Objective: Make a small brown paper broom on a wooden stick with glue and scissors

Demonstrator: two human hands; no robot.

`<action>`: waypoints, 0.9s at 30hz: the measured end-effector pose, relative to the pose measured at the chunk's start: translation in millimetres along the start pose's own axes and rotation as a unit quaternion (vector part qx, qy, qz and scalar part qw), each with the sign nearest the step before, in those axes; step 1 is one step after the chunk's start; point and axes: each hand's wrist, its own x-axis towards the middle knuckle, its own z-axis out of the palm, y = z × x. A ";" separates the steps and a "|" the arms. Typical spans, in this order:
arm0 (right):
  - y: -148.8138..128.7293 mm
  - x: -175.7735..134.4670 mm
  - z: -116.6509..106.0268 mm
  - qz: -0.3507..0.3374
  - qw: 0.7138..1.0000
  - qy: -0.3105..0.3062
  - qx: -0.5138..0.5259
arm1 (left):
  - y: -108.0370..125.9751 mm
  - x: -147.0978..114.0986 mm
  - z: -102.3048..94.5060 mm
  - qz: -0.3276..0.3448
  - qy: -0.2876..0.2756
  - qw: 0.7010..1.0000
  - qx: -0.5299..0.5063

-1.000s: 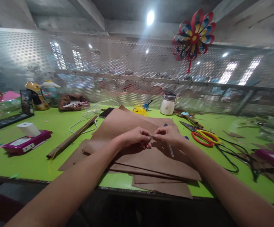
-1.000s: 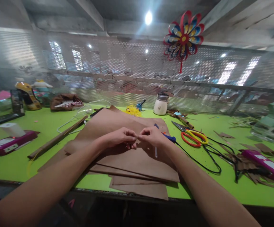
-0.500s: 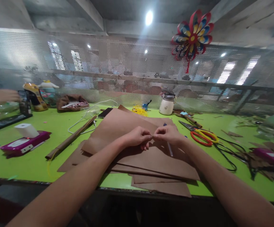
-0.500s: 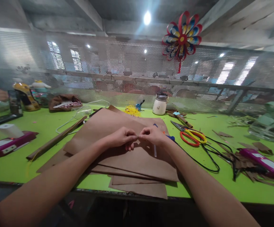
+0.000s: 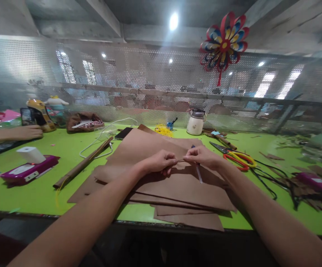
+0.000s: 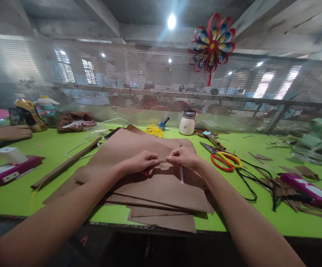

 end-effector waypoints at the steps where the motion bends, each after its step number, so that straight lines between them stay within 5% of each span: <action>1: 1.2 0.7 -0.9 0.000 1.000 0.003 0.006 | 0.3 -0.5 -0.4 0.003 0.006 1.000 0.004; 6: 3.0 4.8 -0.6 -0.012 0.993 0.069 0.098 | 0.4 -1.8 -2.0 0.002 0.026 1.000 -0.002; 12: -2.0 4.3 12.3 -0.020 0.997 0.069 -0.024 | 4.5 -1.9 0.2 0.017 0.036 0.999 -0.016; 17: -3.0 3.5 18.1 -0.023 0.995 0.093 0.035 | 1.9 1.3 3.6 0.026 0.038 0.996 -0.072; 27: -16.3 -2.3 12.7 0.003 0.991 0.040 0.124 | -0.3 0.9 -2.0 0.009 0.041 0.992 -0.118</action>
